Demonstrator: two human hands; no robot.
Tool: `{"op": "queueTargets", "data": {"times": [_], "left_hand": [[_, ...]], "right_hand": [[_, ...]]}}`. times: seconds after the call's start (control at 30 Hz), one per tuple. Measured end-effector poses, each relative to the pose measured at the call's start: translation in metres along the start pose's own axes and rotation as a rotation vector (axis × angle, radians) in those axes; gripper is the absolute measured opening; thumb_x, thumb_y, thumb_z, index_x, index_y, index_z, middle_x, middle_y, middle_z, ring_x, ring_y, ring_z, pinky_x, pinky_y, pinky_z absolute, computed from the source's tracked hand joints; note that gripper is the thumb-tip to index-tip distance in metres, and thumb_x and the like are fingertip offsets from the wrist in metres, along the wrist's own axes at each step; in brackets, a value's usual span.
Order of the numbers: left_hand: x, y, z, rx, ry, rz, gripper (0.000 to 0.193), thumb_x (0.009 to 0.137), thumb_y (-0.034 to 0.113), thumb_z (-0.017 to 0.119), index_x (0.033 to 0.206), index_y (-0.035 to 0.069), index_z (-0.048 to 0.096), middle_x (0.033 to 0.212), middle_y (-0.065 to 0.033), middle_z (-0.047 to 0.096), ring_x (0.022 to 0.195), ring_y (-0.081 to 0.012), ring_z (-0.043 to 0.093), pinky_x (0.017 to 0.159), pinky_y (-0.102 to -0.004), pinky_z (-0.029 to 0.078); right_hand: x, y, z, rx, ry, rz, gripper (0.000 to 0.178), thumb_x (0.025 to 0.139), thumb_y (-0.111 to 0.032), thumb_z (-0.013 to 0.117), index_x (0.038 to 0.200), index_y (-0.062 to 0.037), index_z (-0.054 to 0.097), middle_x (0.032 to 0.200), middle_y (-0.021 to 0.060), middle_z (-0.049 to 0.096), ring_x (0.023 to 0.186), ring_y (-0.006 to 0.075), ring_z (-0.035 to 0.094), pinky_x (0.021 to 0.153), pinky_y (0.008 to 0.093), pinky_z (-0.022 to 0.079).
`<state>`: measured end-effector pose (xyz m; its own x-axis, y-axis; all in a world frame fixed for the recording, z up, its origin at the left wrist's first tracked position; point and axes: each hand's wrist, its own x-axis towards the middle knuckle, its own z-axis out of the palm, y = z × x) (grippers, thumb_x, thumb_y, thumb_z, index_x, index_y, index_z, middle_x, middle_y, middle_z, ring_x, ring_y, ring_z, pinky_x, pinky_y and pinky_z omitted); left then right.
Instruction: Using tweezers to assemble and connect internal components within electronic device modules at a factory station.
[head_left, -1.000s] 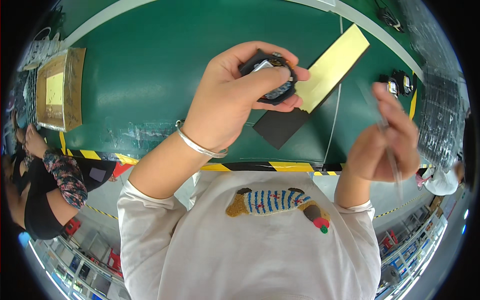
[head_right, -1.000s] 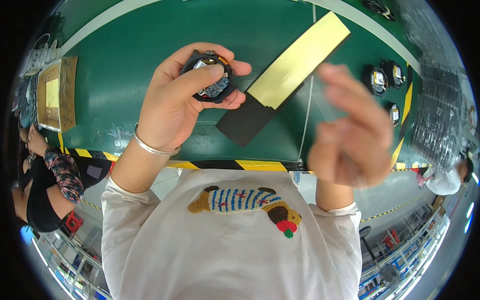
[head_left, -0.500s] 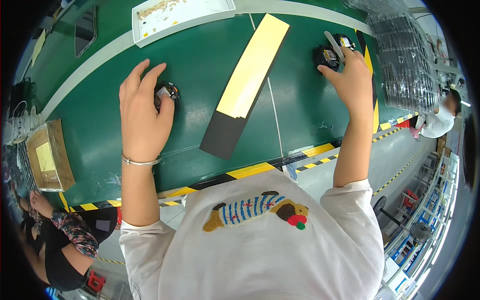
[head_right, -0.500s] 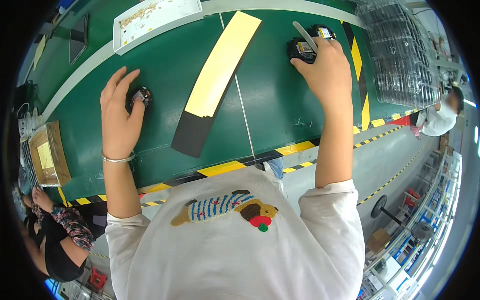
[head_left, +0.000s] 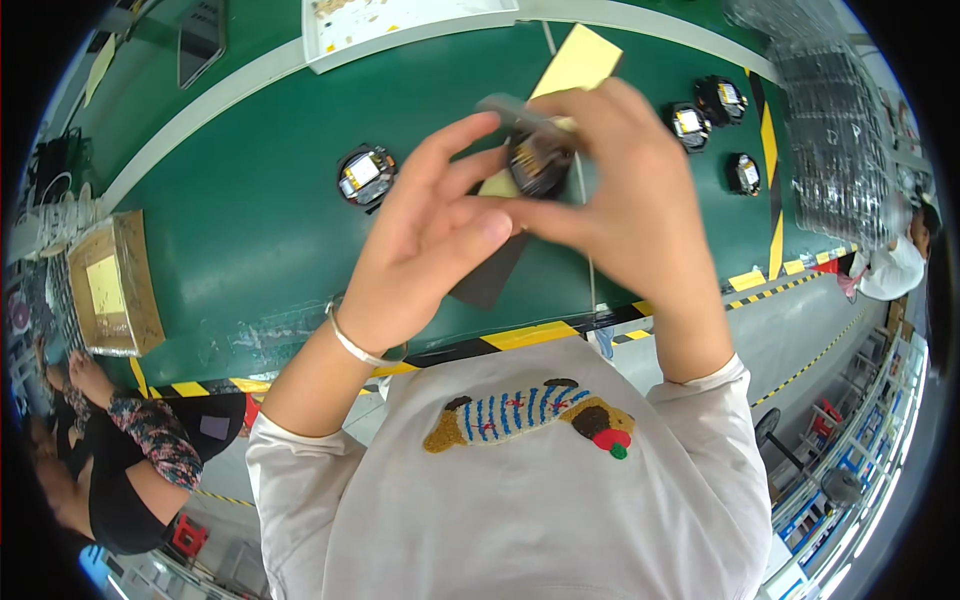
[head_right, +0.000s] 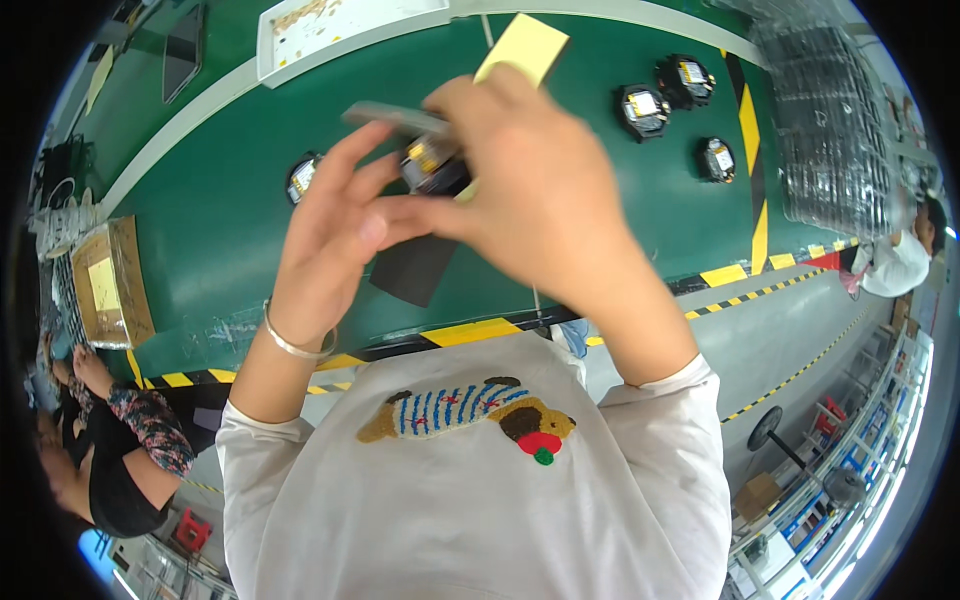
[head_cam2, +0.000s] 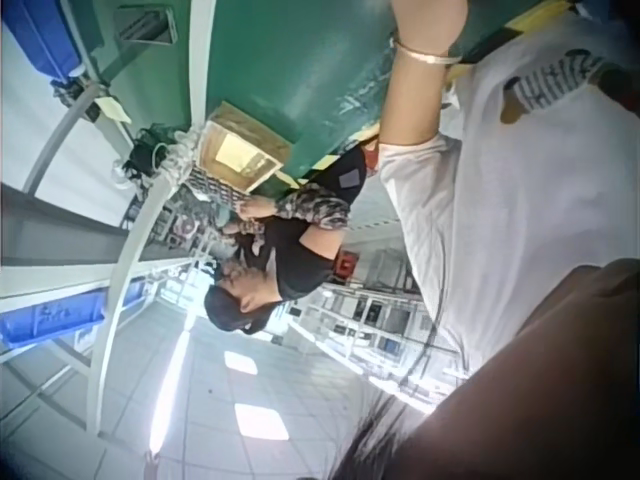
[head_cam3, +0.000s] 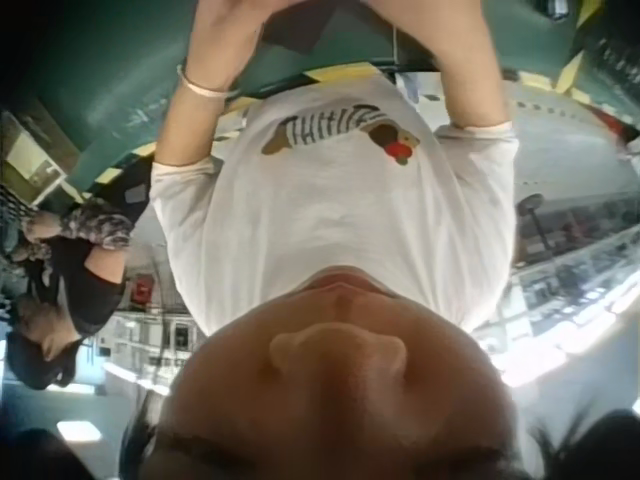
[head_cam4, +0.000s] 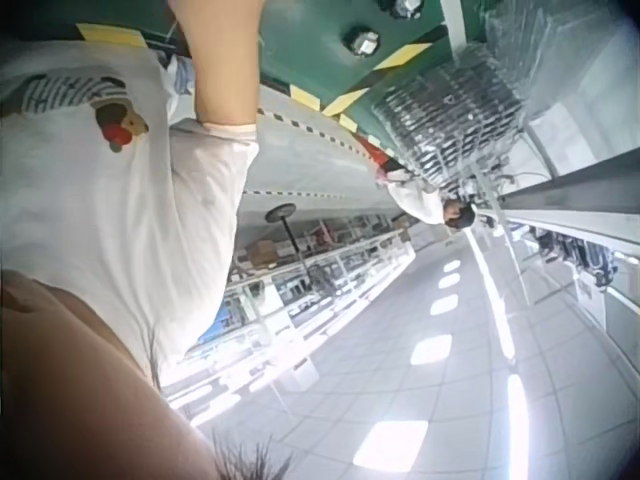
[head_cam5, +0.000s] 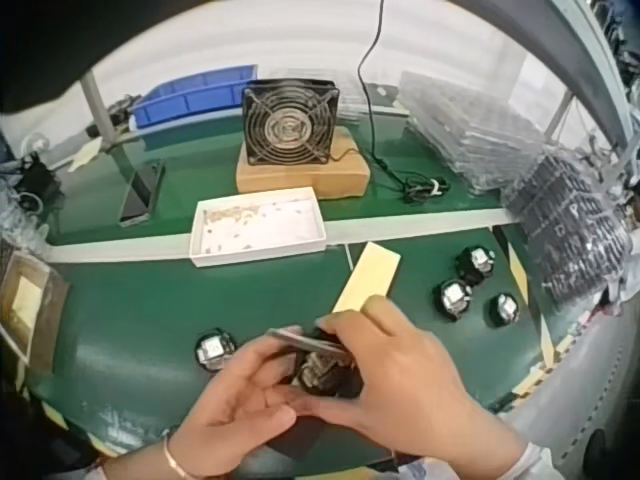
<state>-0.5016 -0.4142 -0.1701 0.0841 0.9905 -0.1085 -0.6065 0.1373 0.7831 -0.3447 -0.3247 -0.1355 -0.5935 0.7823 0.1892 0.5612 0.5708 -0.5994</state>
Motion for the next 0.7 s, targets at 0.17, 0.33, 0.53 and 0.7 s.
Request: {"op": "queueTargets", "data": {"times": [0.17,0.33,0.53,0.7], "left_hand": [[0.007,0.008,-0.017,-0.062,0.162,-0.083,0.039,0.09,0.003,0.045,0.128,-0.002,0.042,0.116,-0.0133,0.056,0.097,-0.0208,0.062,0.083,-0.0319,0.055],[0.003,0.018,-0.019,0.03,0.202,-0.082,0.032,0.091,0.006,0.044,0.12,-0.006,0.048,0.106,-0.014,0.061,0.089,-0.02,0.066,0.071,-0.0328,0.06],[0.0,0.015,-0.019,0.115,0.215,-0.046,0.03,0.09,0.005,0.048,0.117,-0.007,0.052,0.104,-0.0154,0.062,0.09,-0.0214,0.065,0.067,-0.0335,0.06],[-0.002,0.016,-0.018,0.12,0.202,-0.027,0.03,0.089,0.008,0.053,0.115,-0.006,0.054,0.098,-0.0156,0.064,0.082,-0.0219,0.067,0.063,-0.0322,0.06]], "right_hand": [[0.009,-0.012,0.026,0.227,0.112,-0.192,0.048,0.058,-0.023,0.081,0.1,-0.0073,0.062,0.086,0.0055,0.057,0.068,0.022,0.06,0.057,0.0318,0.05],[0.002,-0.006,0.046,0.387,0.201,-0.237,0.023,0.066,0.001,0.071,0.088,-0.0031,0.065,0.074,0.0032,0.054,0.06,0.0075,0.049,0.044,0.0183,0.029],[0.002,-0.01,0.046,0.355,0.173,-0.281,0.016,0.069,0.003,0.07,0.083,-0.0003,0.064,0.078,0.0064,0.057,0.061,0.0128,0.059,0.051,0.0231,0.05],[-0.002,-0.005,0.05,0.481,0.23,-0.184,0.013,0.068,0.004,0.07,0.077,-0.0006,0.064,0.07,0.004,0.055,0.054,0.0079,0.047,0.042,0.0204,0.034]]}}
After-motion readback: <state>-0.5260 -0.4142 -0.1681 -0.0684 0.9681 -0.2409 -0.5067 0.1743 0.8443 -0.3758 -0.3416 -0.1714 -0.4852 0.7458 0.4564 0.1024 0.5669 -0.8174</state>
